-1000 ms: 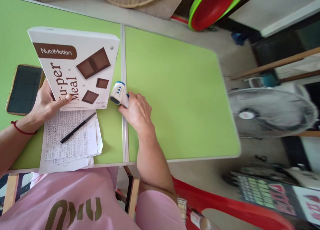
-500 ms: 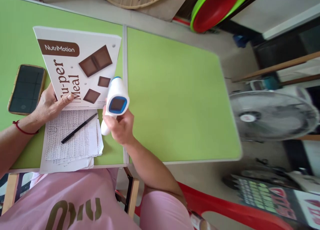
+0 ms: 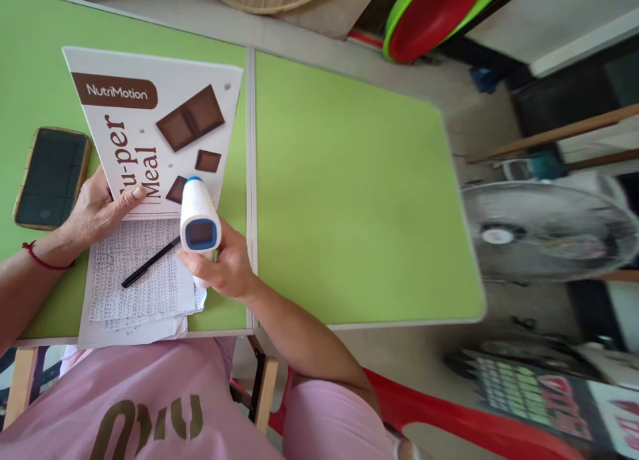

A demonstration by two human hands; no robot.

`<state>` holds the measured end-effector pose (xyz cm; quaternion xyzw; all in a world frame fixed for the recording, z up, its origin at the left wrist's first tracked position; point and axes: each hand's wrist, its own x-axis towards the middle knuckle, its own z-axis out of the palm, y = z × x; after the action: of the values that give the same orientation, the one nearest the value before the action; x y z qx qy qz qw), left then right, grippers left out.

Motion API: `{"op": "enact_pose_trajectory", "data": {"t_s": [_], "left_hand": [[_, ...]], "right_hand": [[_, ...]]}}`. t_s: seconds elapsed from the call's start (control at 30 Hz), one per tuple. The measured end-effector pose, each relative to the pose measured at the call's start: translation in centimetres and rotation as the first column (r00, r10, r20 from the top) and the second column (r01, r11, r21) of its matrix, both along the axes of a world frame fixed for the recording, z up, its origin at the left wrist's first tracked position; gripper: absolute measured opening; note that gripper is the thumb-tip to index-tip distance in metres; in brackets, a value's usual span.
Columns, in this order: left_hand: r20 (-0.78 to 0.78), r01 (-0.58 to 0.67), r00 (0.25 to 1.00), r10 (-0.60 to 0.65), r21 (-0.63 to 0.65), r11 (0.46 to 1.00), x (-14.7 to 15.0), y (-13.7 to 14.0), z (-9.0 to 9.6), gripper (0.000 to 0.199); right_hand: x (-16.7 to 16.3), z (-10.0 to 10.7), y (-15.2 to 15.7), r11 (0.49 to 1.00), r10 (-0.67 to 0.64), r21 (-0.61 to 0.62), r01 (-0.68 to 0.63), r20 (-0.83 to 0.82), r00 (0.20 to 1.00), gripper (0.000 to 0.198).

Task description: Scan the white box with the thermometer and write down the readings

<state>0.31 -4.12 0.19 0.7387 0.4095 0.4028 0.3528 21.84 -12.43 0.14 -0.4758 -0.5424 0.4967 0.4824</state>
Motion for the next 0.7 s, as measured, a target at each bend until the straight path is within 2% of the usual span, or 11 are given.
{"op": "enact_pose_trajectory", "data": {"t_s": [0.07,0.2,0.53,0.7], "left_hand": [[0.008,-0.002,1.0,0.002,-0.003,1.0,0.02,0.02,0.02,0.059],[0.007,-0.001,1.0,0.001,0.004,1.0,-0.01,0.14,-0.04,0.06],[-0.008,-0.012,1.0,0.012,0.014,1.0,0.0,0.0,0.07,0.057],[-0.017,-0.016,1.0,0.017,0.011,1.0,-0.04,0.01,0.03,0.058]], "right_hand": [[-0.12,-0.18,-0.03,1.0,-0.009,-0.012,0.01,0.07,0.998,0.021],[-0.32,-0.37,0.1,0.999,-0.035,0.0,0.035,0.101,0.994,0.019],[-0.36,-0.01,0.2,0.994,0.008,-0.108,-0.005,0.027,1.0,0.024],[-0.47,0.3,0.24,0.993,0.017,-0.114,-0.013,0.037,0.999,0.022]]}}
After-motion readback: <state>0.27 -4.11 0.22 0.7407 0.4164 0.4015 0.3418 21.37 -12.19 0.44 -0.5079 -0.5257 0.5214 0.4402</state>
